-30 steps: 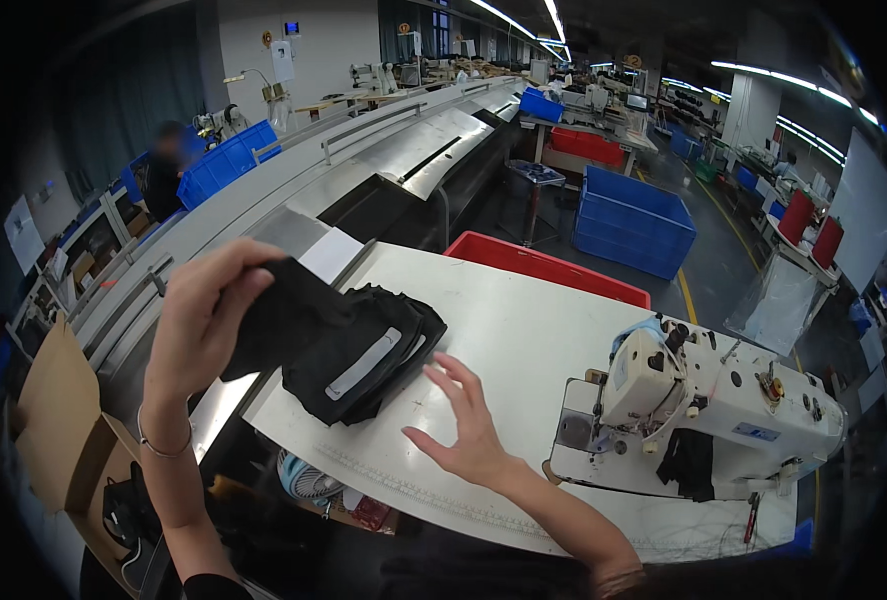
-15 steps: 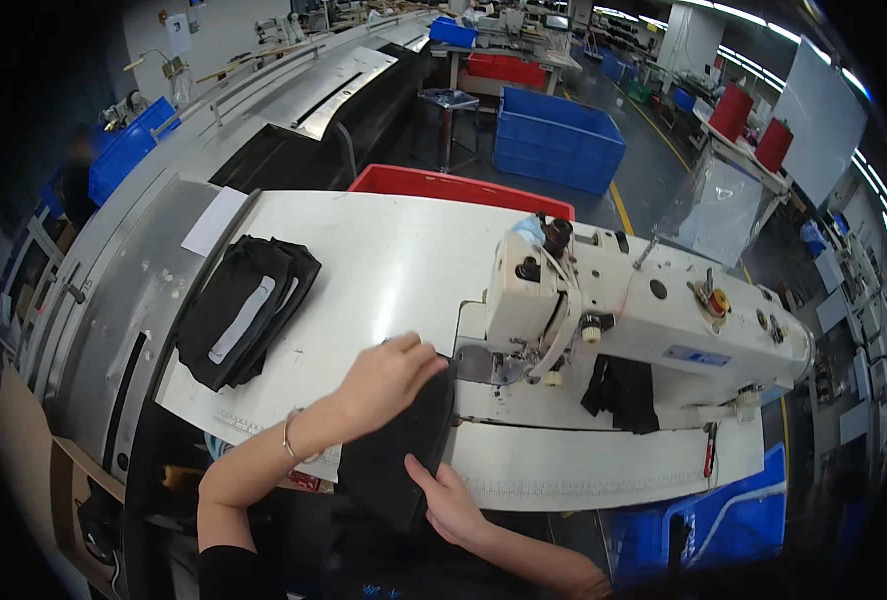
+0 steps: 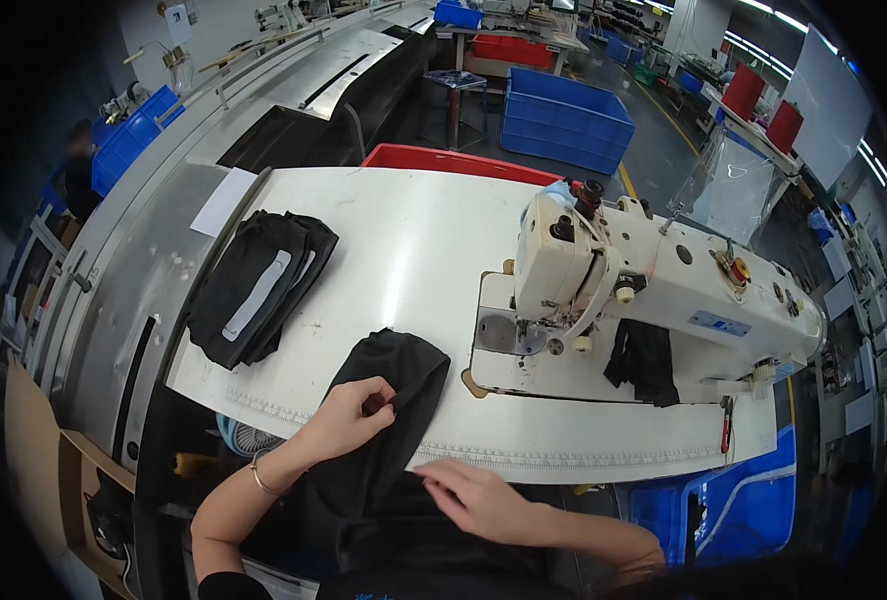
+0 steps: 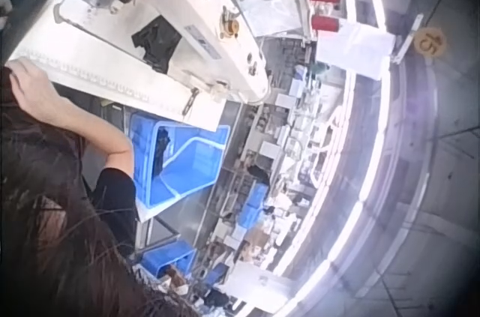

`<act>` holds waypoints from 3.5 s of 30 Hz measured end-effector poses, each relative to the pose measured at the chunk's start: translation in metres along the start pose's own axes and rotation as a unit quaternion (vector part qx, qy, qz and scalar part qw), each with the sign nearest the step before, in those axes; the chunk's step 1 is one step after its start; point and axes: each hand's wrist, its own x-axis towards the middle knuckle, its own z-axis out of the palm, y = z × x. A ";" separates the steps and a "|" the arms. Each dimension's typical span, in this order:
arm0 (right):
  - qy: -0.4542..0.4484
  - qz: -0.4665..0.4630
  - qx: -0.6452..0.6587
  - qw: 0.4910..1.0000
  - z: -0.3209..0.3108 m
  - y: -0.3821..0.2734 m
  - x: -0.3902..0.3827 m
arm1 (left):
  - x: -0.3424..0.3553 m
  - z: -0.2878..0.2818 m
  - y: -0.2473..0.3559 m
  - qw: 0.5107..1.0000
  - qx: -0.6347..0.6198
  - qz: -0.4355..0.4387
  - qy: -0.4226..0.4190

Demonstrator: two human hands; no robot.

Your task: Sewing components of black bags using an industrial sewing machine.

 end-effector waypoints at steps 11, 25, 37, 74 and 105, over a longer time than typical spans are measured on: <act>0.012 -0.209 -0.590 0.780 -0.021 0.061 0.096 | -0.001 -0.013 0.063 0.866 0.385 0.187 0.261; -0.102 -0.194 -0.351 0.911 -0.085 0.079 0.010 | 0.178 0.064 0.027 0.929 0.257 0.257 0.075; -0.052 -0.189 -0.479 0.855 -0.101 0.122 0.015 | 0.251 0.073 0.003 0.960 0.111 0.258 -0.008; 0.352 0.014 -0.583 0.733 -0.247 0.181 0.018 | 0.063 0.057 0.086 0.943 0.036 0.301 -0.135; 0.458 0.066 0.517 0.720 -0.152 -0.042 -0.158 | 0.271 0.266 0.142 0.910 0.278 0.284 -0.120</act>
